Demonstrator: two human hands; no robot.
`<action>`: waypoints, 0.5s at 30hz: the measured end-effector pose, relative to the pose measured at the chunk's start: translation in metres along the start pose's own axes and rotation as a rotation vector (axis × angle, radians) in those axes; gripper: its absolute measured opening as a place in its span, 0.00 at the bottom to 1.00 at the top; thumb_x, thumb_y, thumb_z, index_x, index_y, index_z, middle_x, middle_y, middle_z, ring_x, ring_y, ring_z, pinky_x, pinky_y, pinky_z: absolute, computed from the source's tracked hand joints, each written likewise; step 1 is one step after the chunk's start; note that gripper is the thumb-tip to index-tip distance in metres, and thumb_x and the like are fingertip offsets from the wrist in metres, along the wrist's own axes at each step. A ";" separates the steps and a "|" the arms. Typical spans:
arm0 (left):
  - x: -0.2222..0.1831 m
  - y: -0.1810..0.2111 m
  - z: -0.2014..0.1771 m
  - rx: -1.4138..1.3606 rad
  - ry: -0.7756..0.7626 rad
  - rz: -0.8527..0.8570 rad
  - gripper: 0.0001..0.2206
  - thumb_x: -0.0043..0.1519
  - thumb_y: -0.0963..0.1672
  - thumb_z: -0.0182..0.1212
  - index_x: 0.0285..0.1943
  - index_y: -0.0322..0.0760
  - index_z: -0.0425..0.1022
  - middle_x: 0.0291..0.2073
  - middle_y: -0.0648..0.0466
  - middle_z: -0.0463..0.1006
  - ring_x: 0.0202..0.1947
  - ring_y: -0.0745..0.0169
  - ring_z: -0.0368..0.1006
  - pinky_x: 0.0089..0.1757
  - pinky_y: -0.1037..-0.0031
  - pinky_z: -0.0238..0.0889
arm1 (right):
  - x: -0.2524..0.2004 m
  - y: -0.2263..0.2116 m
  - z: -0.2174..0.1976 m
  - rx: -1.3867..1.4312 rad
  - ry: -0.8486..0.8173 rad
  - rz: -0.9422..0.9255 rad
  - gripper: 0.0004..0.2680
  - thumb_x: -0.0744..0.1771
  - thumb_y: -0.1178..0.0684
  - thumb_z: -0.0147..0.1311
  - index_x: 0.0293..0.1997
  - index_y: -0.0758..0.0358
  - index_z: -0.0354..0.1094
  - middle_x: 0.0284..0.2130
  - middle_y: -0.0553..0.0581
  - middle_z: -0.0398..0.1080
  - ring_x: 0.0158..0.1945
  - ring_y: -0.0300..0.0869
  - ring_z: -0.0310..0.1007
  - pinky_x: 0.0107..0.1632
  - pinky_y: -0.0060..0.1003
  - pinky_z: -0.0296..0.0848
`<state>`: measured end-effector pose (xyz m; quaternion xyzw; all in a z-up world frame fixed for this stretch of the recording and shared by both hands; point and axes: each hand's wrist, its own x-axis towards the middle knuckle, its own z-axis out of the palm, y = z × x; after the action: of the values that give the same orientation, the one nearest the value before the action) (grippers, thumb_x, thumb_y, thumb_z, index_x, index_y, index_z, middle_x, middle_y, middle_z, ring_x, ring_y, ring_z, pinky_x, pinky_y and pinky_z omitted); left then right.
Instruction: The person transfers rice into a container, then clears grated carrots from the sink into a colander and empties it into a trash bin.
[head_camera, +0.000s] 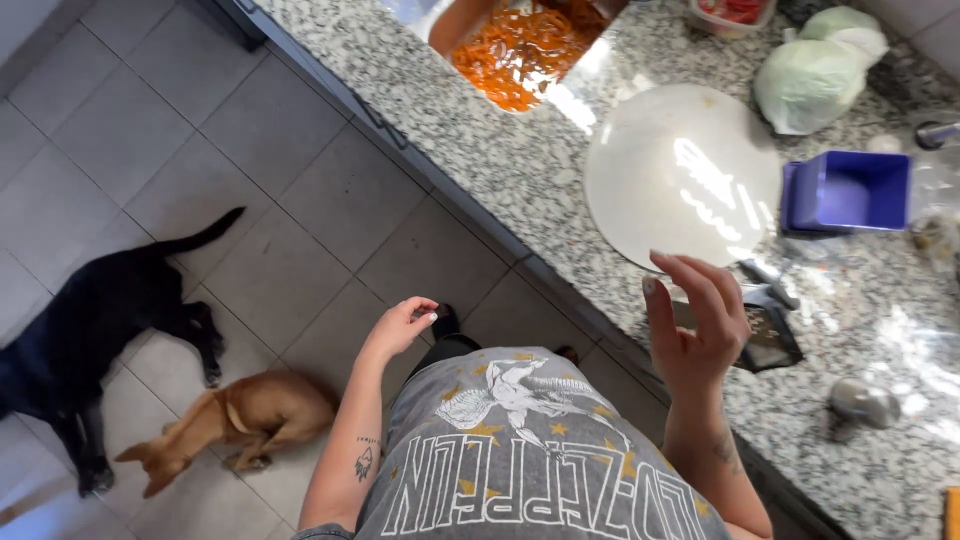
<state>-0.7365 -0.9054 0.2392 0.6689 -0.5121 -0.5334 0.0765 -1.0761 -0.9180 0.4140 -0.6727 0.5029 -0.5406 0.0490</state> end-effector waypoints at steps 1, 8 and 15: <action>0.004 -0.007 -0.017 0.015 0.002 -0.003 0.13 0.59 0.46 0.56 0.52 0.44 0.73 0.44 0.48 0.76 0.44 0.51 0.74 0.42 0.65 0.69 | 0.003 -0.005 0.020 -0.039 -0.044 0.051 0.07 0.63 0.65 0.58 0.43 0.66 0.73 0.35 0.61 0.72 0.37 0.52 0.71 0.43 0.44 0.68; 0.040 -0.069 -0.132 0.037 0.027 -0.035 0.13 0.60 0.47 0.55 0.53 0.46 0.72 0.46 0.48 0.76 0.45 0.51 0.74 0.44 0.63 0.68 | 0.042 -0.031 0.145 -0.122 -0.282 0.241 0.09 0.63 0.65 0.55 0.46 0.64 0.71 0.36 0.64 0.71 0.42 0.59 0.71 0.45 0.51 0.69; 0.097 -0.064 -0.200 -0.075 0.012 -0.076 0.14 0.60 0.47 0.56 0.54 0.43 0.71 0.48 0.45 0.74 0.48 0.46 0.73 0.45 0.60 0.67 | 0.087 0.060 0.252 -0.212 -0.345 0.343 0.10 0.63 0.65 0.55 0.45 0.59 0.73 0.34 0.58 0.72 0.37 0.51 0.72 0.42 0.45 0.71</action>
<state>-0.5480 -1.0390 0.2200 0.6875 -0.4656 -0.5509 0.0843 -0.9259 -1.1313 0.3324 -0.6614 0.6475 -0.3459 0.1541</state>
